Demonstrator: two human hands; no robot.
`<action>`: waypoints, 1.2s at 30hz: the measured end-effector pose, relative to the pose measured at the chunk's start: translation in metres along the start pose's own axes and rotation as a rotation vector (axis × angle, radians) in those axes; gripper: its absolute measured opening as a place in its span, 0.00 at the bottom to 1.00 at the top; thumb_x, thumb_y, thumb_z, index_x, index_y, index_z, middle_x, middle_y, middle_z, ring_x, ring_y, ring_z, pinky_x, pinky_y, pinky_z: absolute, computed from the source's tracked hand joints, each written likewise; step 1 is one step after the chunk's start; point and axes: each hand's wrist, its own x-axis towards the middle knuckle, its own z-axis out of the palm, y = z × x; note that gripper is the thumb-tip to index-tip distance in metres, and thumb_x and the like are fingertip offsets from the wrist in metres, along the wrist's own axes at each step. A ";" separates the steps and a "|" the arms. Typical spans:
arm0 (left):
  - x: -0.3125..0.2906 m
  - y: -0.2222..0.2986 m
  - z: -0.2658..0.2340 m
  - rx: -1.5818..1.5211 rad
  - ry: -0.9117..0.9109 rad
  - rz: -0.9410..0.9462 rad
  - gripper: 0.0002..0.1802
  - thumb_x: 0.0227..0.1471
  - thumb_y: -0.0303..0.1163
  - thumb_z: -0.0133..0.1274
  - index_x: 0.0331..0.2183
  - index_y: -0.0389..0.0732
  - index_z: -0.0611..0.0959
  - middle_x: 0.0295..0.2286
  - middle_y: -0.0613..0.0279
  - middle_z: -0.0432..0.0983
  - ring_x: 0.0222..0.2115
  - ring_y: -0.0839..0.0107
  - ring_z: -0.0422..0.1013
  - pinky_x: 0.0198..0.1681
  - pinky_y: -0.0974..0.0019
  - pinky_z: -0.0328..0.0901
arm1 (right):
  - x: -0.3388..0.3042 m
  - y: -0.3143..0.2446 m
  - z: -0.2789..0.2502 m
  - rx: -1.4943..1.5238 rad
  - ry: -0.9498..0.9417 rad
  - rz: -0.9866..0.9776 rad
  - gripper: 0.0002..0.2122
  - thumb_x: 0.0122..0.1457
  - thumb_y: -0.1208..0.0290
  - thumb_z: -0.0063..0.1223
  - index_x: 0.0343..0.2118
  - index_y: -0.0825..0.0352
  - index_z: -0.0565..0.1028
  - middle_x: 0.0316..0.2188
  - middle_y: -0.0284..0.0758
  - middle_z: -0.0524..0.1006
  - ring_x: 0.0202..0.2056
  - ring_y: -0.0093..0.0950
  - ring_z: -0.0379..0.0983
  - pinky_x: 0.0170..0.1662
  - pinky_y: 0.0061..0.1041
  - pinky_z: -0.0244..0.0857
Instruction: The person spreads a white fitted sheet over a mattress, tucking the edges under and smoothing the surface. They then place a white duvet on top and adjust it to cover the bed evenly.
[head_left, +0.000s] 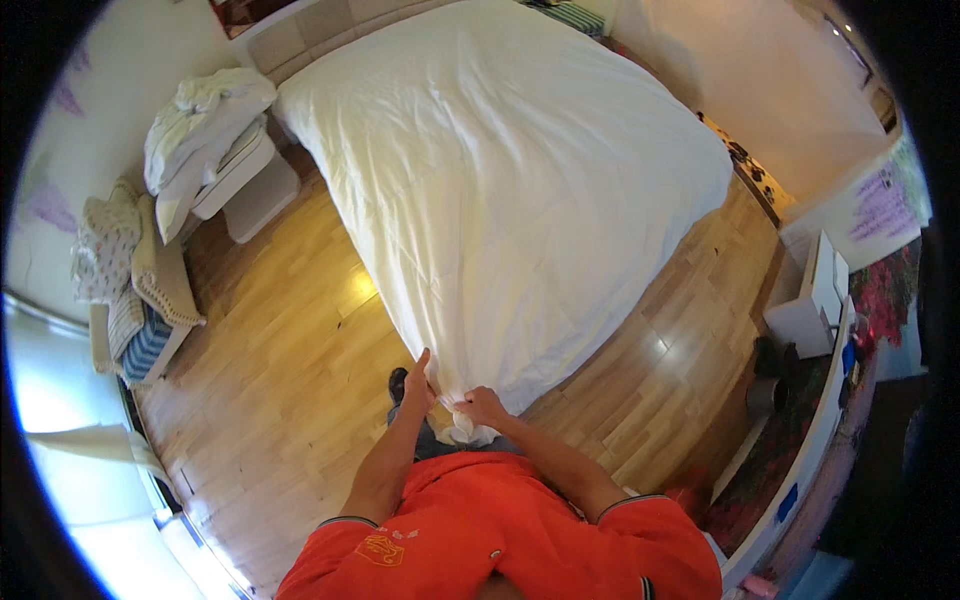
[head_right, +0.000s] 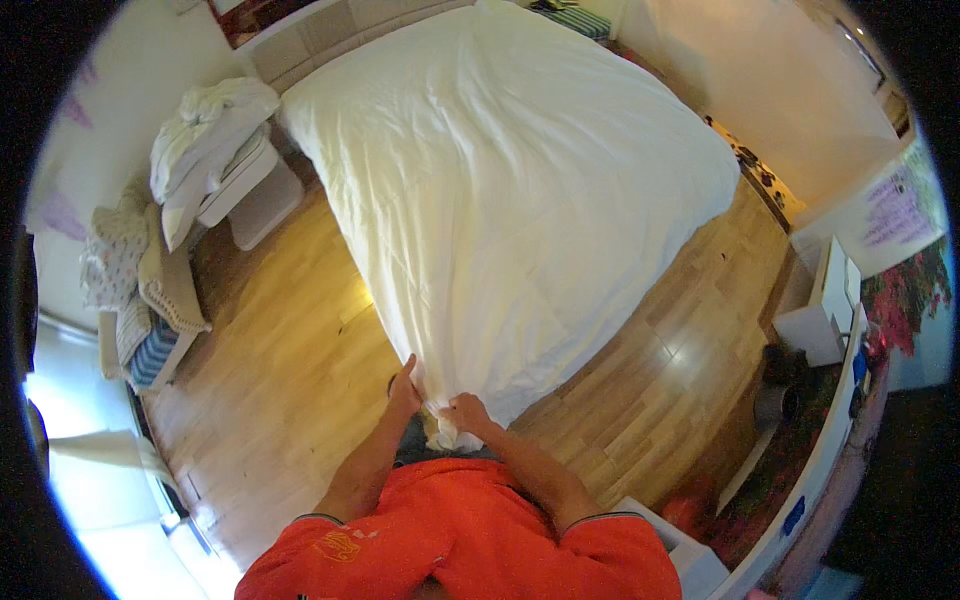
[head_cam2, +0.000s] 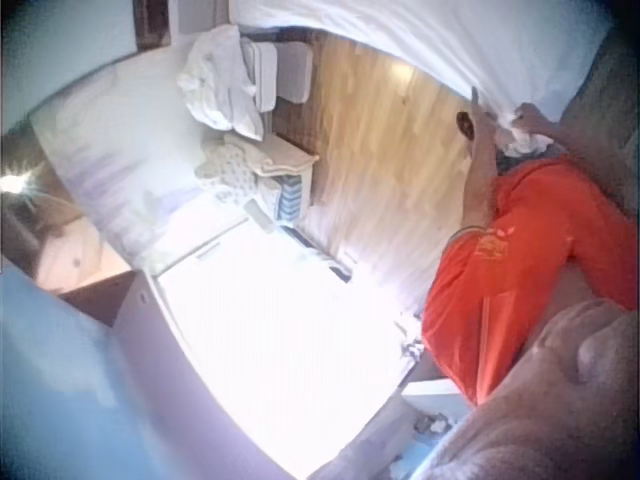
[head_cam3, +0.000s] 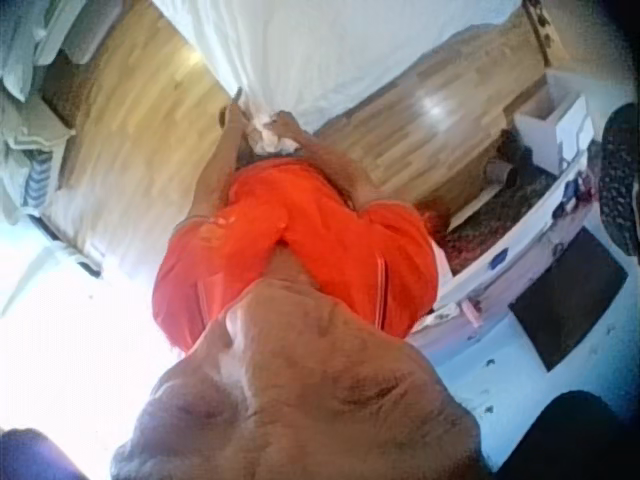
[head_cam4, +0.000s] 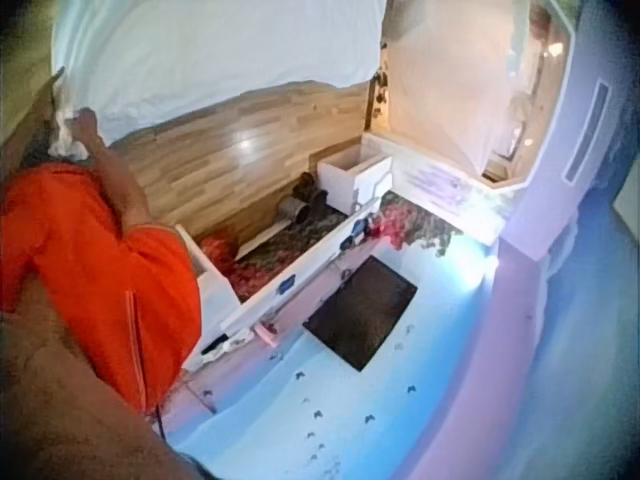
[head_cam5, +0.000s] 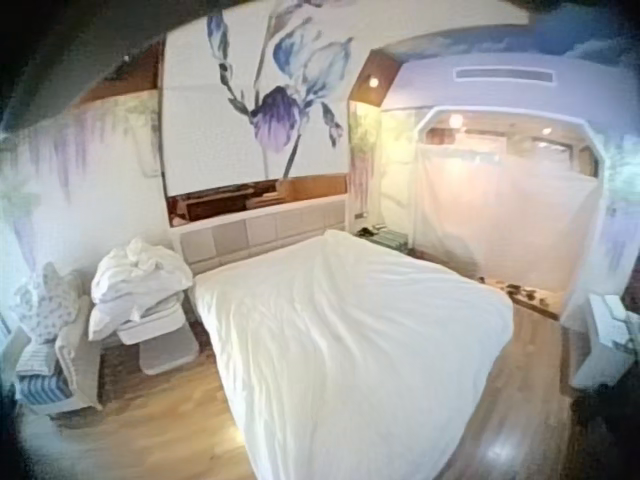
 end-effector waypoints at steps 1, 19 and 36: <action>0.017 0.011 -0.010 -0.012 -0.055 -0.035 0.21 0.51 0.43 0.56 0.41 0.37 0.76 0.36 0.59 0.75 0.36 0.61 0.71 0.38 0.59 0.68 | 0.002 -0.005 0.003 0.003 -0.031 -0.009 0.20 0.45 0.54 0.55 0.17 0.71 0.75 0.17 0.49 0.73 0.22 0.45 0.72 0.28 0.41 0.64; 0.089 0.182 -0.115 0.694 0.001 -0.434 0.09 0.46 0.33 0.60 0.29 0.39 0.79 0.20 0.61 0.73 0.17 0.66 0.69 0.19 0.61 0.66 | 0.141 -0.185 0.085 -0.304 0.022 0.167 0.13 0.48 0.67 0.52 0.38 0.64 0.75 0.31 0.44 0.78 0.35 0.42 0.75 0.38 0.40 0.68; 0.126 0.262 -0.042 0.712 -0.171 -0.286 0.10 0.48 0.31 0.58 0.25 0.37 0.75 0.20 0.57 0.72 0.15 0.60 0.67 0.17 0.56 0.66 | 0.178 -0.269 0.068 1.090 -0.065 0.698 0.32 0.51 0.33 0.40 0.30 0.65 0.75 0.22 0.34 0.75 0.27 0.31 0.73 0.29 0.30 0.69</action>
